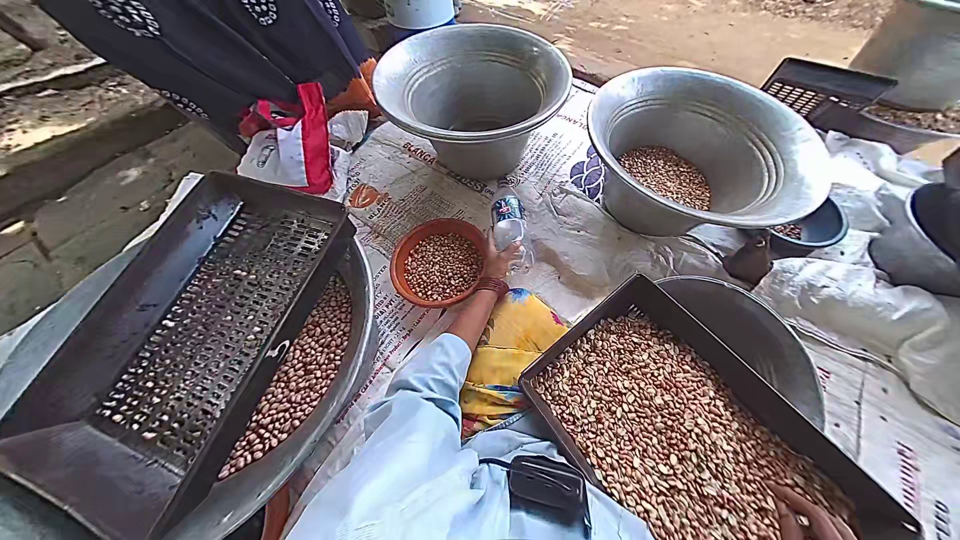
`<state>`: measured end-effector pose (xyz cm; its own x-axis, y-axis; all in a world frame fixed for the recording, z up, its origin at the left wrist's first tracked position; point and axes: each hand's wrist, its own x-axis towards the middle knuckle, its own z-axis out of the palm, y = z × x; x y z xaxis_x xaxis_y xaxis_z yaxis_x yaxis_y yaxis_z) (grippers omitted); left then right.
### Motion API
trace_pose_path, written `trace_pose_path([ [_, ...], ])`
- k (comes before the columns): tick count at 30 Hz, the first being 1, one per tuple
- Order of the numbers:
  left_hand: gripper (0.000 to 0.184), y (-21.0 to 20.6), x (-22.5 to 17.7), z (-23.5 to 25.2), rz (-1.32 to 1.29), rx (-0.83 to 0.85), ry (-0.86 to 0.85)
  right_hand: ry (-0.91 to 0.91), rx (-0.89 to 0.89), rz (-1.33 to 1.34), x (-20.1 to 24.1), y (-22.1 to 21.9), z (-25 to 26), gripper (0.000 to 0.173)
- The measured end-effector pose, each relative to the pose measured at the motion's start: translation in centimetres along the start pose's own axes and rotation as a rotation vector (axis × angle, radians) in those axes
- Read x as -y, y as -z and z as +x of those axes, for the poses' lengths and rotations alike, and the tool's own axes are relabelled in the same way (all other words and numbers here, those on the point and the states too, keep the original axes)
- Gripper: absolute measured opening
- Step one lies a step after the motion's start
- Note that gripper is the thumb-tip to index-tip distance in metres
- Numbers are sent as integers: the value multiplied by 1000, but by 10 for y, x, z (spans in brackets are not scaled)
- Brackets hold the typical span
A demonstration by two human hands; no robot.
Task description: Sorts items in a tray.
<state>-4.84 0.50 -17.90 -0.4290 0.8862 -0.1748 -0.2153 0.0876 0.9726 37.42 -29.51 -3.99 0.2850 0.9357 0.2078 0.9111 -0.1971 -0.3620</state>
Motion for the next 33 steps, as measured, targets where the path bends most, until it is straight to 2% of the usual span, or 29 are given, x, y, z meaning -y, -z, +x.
trace_pose_path([
  [3, 98, 26, -7, -7, 24, -55, -290, 39, 37, 61, -6, 4, -3, 25],
  [6, 108, 50, -20, -17, 251, -237, -461, 95, -51, -5, -21, -4, -6, 28],
  [8, 112, 71, -20, -22, 442, -371, -422, 74, -80, -27, -24, -5, -7, 27],
  [10, 113, 92, -5, -22, 567, -462, -310, 47, -68, -41, -26, -2, -8, 25],
  [12, 110, 112, 11, -22, 643, -427, -158, -2, -36, -56, -27, 6, -9, 25],
  [14, 104, 115, 6, -27, 757, -355, -34, -77, 18, -78, -29, 17, -13, 24],
  [16, 95, 106, -7, -29, 884, -357, -63, -187, 97, -92, -31, 30, -16, 25],
  [18, 79, 81, -30, -38, 863, -311, -252, -346, 227, -93, -30, 43, -18, 30],
  [19, 66, 62, -47, -49, 753, -198, -342, -422, 290, -84, -29, 48, -19, 32],
  [21, 43, 22, -73, -78, 452, 229, -429, -549, 395, -60, -26, 54, -22, 36],
  [23, 33, -14, -91, -116, 314, 742, -343, -645, 511, -49, -22, 55, -27, 42],
  [25, 36, -40, -104, -154, 545, 1160, -174, -715, 665, -58, -15, 52, -30, 50],
  [27, 44, -60, -106, -180, 1072, 1472, -27, -739, 835, -84, -3, 44, -32, 63],
  [28, 52, -71, -102, -192, 1335, 1546, 27, -730, 896, -98, 4, 37, -34, 72],
  [30, 71, -86, -86, -216, 1643, 1604, 21, -689, 961, -117, 21, 25, -34, 85],
  [33, 94, -97, -69, -247, 1656, 1582, 10, -606, 888, 30, 40, 3, -37, 82],
])
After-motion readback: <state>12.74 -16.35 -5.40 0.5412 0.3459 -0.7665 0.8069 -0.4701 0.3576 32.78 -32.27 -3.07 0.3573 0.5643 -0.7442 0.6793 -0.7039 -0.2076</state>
